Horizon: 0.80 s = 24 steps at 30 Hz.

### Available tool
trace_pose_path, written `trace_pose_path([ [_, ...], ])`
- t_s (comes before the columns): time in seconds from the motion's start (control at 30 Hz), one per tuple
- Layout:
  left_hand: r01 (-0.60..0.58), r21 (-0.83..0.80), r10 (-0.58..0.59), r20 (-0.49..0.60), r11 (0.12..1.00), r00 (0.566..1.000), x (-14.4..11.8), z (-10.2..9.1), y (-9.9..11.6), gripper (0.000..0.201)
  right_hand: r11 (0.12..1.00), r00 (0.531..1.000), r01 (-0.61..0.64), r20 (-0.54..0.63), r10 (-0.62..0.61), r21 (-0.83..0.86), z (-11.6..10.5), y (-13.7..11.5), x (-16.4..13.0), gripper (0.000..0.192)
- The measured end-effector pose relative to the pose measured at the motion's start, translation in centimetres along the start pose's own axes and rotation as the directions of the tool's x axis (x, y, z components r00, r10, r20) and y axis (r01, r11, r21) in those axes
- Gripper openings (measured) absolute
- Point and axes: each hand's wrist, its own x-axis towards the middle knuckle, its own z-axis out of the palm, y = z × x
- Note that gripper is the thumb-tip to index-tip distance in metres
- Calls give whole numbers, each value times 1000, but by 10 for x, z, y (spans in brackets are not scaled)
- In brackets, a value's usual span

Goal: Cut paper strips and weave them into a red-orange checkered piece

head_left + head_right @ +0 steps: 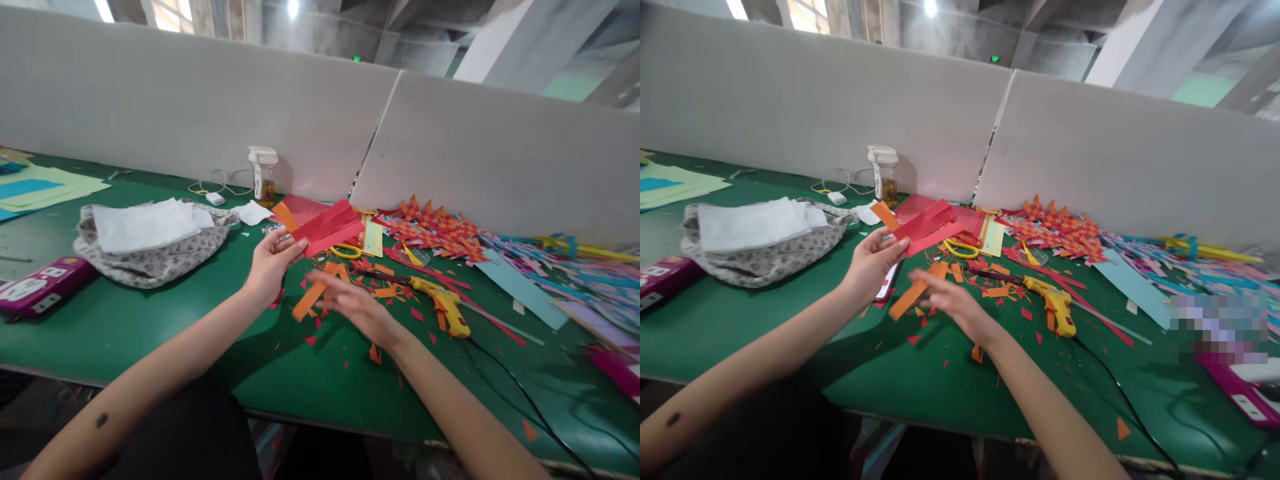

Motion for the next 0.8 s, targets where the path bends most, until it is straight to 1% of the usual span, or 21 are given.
trace_pose_path([
  [0.03,-5,4,5,9,1000,1000,-1,-1,6,39,993,975,-113,194,105,32,7,0,-2,52],
  [0.07,-6,9,5,24,1000,1000,-2,-2,11,38,973,910,-224,367,192,47,13,2,-3,55],
  [0.1,10,27,-11,47,1000,999,-5,-4,16,37,946,832,-323,487,266,36,16,5,-2,58],
  [0.13,35,45,-38,65,998,997,-8,-6,21,35,930,804,-366,516,295,38,15,9,-1,59],
  [0.17,65,63,-69,71,996,995,-11,-8,25,34,953,901,-293,354,249,73,12,13,2,53],
  [0.2,108,81,-114,70,991,991,-15,-10,28,34,990,990,-124,69,120,67,6,17,4,47],
  [0.23,158,107,-167,86,982,982,-18,-12,30,33,1000,986,11,-168,-15,-21,-2,18,6,46],
  [0.27,198,121,-209,87,973,974,-21,-14,32,34,991,939,82,-323,-114,-109,-9,18,5,47],
  [0.3,231,134,-242,69,964,968,-24,-16,33,35,982,903,119,-395,-168,-146,-16,16,3,47],
  [0.37,269,158,-282,63,950,957,-27,-19,34,36,987,962,71,-252,-106,-147,-23,8,-10,49],
  [0.4,280,164,-291,46,946,956,-28,-20,33,36,993,994,0,-107,-13,-116,-24,5,-19,48],
  [0.43,291,168,-300,32,942,953,-28,-21,32,36,993,994,-88,60,93,-82,-23,2,-28,47],
  [0.47,302,171,-309,15,938,951,-29,-22,30,37,982,958,-177,218,189,-73,-23,1,-36,47],
  [0.5,316,177,-322,4,932,947,-29,-23,27,37,971,938,-223,254,237,-84,-23,2,-42,47],
  [0.53,336,185,-342,-1,923,940,-30,-23,23,37,975,972,-194,109,206,-109,-25,5,-47,42],
  [0.57,354,201,-360,-7,913,933,-31,-23,18,36,980,980,-126,-173,98,-157,-30,8,-49,34],
  [0.6,383,221,-392,-4,897,920,-33,-23,13,36,974,893,-72,-449,-33,-214,-37,10,-48,28],
  [0.63,421,254,-434,-5,871,901,-35,-22,8,35,962,741,-34,-652,-157,-271,-45,12,-46,23],
  [0.67,453,292,-468,-19,842,883,-38,-21,3,36,953,652,-1,-723,-229,-303,-54,13,-43,22],
  [0.7,467,330,-479,-51,820,876,-40,-20,-2,37,943,597,28,-751,-282,-331,-64,12,-38,23],
  [0.8,452,460,-512,5,764,859,-45,-14,-14,33,850,516,138,-696,-500,-508,-84,5,-23,29],
])
